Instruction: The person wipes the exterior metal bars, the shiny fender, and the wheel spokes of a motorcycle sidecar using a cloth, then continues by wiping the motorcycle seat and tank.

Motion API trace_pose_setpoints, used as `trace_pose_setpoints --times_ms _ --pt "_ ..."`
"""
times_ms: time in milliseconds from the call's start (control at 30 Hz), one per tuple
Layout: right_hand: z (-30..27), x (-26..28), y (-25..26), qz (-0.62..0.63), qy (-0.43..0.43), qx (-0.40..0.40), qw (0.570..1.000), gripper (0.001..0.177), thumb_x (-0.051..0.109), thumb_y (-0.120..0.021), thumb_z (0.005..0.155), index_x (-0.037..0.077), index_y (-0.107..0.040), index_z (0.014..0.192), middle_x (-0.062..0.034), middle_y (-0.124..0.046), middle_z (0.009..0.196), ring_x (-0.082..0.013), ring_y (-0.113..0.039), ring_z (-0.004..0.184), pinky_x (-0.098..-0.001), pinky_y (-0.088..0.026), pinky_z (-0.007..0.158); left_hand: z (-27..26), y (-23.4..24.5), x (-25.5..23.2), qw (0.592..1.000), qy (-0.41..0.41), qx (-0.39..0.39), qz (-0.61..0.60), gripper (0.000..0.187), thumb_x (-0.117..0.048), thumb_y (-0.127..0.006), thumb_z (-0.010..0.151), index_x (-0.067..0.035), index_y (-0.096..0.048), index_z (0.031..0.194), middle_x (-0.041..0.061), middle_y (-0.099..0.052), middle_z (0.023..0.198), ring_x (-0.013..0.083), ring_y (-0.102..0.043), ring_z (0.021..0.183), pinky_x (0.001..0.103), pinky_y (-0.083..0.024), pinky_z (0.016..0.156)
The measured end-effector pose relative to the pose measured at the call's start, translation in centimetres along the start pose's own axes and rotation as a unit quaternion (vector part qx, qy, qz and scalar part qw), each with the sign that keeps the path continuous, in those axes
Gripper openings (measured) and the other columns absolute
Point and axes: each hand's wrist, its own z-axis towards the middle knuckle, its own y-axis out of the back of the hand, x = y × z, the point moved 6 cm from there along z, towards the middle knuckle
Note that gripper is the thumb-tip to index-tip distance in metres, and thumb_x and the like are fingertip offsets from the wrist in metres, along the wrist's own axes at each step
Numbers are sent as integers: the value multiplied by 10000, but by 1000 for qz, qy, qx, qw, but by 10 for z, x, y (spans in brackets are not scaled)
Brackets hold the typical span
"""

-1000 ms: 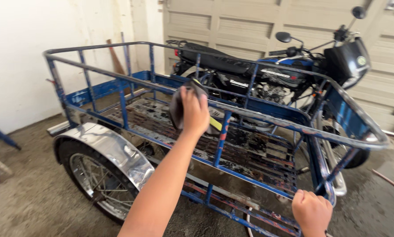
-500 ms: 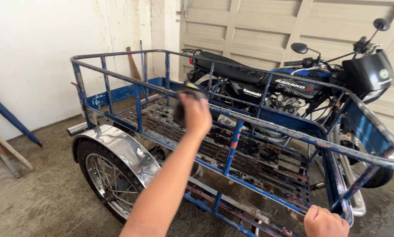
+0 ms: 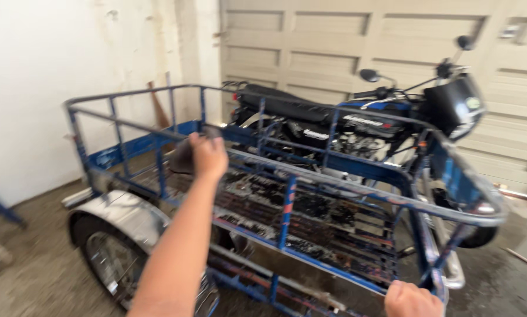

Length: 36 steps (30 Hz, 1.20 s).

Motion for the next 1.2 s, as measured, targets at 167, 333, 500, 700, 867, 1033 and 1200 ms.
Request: trace_pose_setpoints --times_ms 167,333,500,700,867,1033,1200 --pt "-1 -1 21 129 -188 -31 973 254 256 -618 861 136 -723 663 -3 -707 713 -228 -683 733 -422 -523 825 -3 1 0 999 -7 -26 -31 341 -174 -533 993 77 -664 1184 307 -607 1291 548 -342 1398 557 -243 1191" --pt "3 -3 25 138 -190 2 972 259 262 -609 863 139 -732 672 25 -711 708 -196 -697 759 -390 -516 832 -36 -10 -52 1000 1 -6 -12 321 -159 -535 1048 101 -623 1215 303 -552 1389 536 -232 1507 554 -213 1219" --pt "1 -4 19 127 -185 31 974 271 276 -600 888 156 -739 689 47 -724 741 -175 -697 771 -372 -516 829 -36 -12 -57 998 13 57 -39 310 -178 -538 1016 41 -675 1186 237 -618 1325 465 -294 1517 518 -206 1292" --pt "4 0 41 128 -179 -18 975 238 264 -615 868 153 -740 699 49 -717 744 -188 -686 776 -386 -502 851 8 16 17 997 58 22 -53 305 -198 -553 1033 16 -661 1221 237 -585 1415 476 -225 1537 516 -223 1269" --pt "10 4 64 115 -160 -56 979 313 262 -623 914 144 -665 627 24 -682 714 -210 -668 775 -404 -484 822 -17 13 -25 994 67 31 -76 283 -202 -541 1022 -7 -657 1192 204 -569 1427 462 -166 1542 537 -195 1230" --pt "11 4 79 138 -148 -70 977 302 246 -617 911 138 -647 631 1 -671 706 -231 -660 765 -420 -469 796 -70 10 -107 982 22 22 -186 242 -222 -575 1023 -34 -700 1108 196 -630 1371 439 -314 1512 504 -307 1195" --pt "11 4 83 144 -134 -52 979 311 234 -611 925 132 -643 633 -17 -675 715 -253 -654 760 -429 -470 800 -120 -7 -183 950 -30 47 -306 253 -233 -597 1019 -19 -708 1095 169 -715 1236 371 -470 1487 475 -382 1209"
